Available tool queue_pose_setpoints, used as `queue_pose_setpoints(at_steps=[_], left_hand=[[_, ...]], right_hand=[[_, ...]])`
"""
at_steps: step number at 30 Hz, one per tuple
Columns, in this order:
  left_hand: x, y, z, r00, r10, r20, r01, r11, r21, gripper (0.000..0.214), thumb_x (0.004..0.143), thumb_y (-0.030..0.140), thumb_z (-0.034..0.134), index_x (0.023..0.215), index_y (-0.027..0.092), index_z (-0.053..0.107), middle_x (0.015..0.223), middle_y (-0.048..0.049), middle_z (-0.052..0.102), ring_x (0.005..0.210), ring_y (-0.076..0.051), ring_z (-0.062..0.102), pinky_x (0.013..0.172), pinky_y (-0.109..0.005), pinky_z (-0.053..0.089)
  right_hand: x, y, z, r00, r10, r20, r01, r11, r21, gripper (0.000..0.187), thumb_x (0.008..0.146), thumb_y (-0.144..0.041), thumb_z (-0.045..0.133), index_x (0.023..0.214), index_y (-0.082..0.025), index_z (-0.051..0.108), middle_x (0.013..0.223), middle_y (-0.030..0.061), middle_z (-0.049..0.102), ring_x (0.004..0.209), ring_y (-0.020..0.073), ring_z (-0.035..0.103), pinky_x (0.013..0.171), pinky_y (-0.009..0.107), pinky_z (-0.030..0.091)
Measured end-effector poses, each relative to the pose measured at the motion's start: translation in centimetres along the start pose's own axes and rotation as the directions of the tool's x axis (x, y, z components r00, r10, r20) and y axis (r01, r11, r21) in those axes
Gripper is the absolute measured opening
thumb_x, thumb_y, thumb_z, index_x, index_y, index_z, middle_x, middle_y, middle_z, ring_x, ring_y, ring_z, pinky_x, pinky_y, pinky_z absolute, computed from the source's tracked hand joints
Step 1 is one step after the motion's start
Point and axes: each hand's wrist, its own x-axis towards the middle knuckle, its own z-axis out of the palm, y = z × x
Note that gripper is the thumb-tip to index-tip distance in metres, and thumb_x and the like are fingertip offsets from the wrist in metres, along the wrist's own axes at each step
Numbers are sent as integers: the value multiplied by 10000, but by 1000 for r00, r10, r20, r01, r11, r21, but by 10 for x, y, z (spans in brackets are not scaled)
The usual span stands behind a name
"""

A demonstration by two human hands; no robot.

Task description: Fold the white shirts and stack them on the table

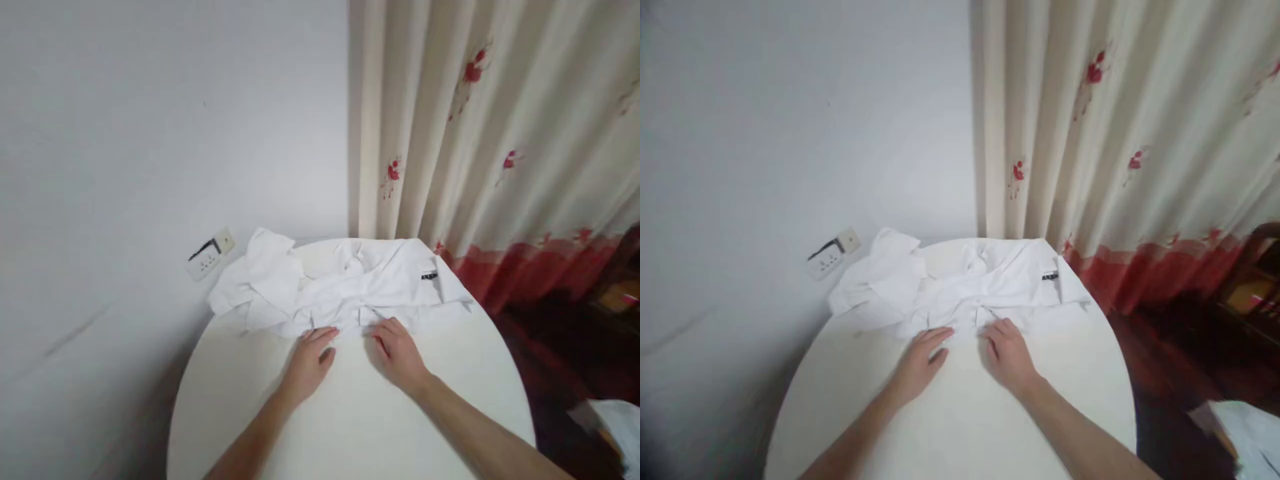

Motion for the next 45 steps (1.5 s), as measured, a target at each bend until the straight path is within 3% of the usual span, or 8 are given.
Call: queue_pose_setpoints(at_steps=[13, 19, 28, 33, 38, 45], left_hand=[[1, 2, -3, 1000, -28, -8, 28, 999, -22, 454, 855, 121, 599, 1277, 265, 681, 1317, -59, 671, 1202, -253, 611, 1083, -469, 463], [2, -5, -1, 995, -89, -44, 89, 996, -12, 456, 844, 189, 672, 1296, 253, 666, 1363, -82, 644, 1242, -282, 595, 1114, -510, 425], [5, 6, -2, 997, -44, -56, 47, 998, 50, 459, 823, 227, 748, 1275, 254, 672, 1173, -72, 672, 1097, -253, 612, 992, -400, 491], [6, 14, -1, 999, -24, -28, 27, 992, 123, 426, 809, 301, 785, 1226, 246, 713, 1043, -61, 641, 1026, -247, 601, 960, -381, 483], [8, 14, -2, 999, -27, 17, 24, 986, 165, 302, 873, 256, 707, 1173, 236, 746, 1000, -61, 637, 972, -228, 611, 930, -350, 482], [9, 3, -7, 999, 24, 46, -22, 999, -31, 237, 972, 269, 524, 982, 199, 750, 949, -49, 636, 876, -182, 612, 820, -293, 485]], right_hand=[[-2, 5, 1, 996, 81, 31, -82, 997, 14, 228, 867, -44, 518, 958, -209, 646, 951, 62, 634, 948, 237, 553, 847, 376, 463], [-1, 7, -1, 980, 196, 24, -193, 977, -86, 300, 876, -100, 585, 1155, -190, 647, 1123, 99, 639, 1061, 261, 549, 955, 398, 458], [-2, 5, -3, 960, 276, 44, -250, 917, -310, 249, 931, -165, 563, 1137, -191, 701, 1105, 109, 628, 1039, 267, 538, 935, 395, 433], [-3, 1, -4, 963, 263, 58, -223, 899, -377, 236, 961, -210, 537, 1104, -220, 724, 1076, 113, 622, 1033, 268, 531, 895, 383, 421], [-2, 1, -3, 977, 203, 62, -173, 933, -316, 276, 905, -152, 583, 1148, -222, 693, 1108, 99, 629, 1046, 253, 531, 896, 362, 413], [-1, -16, -7, 990, 22, 137, 9, 975, -222, 234, 914, -258, 630, 1138, -217, 683, 1123, 85, 619, 1065, 243, 516, 925, 364, 391]])
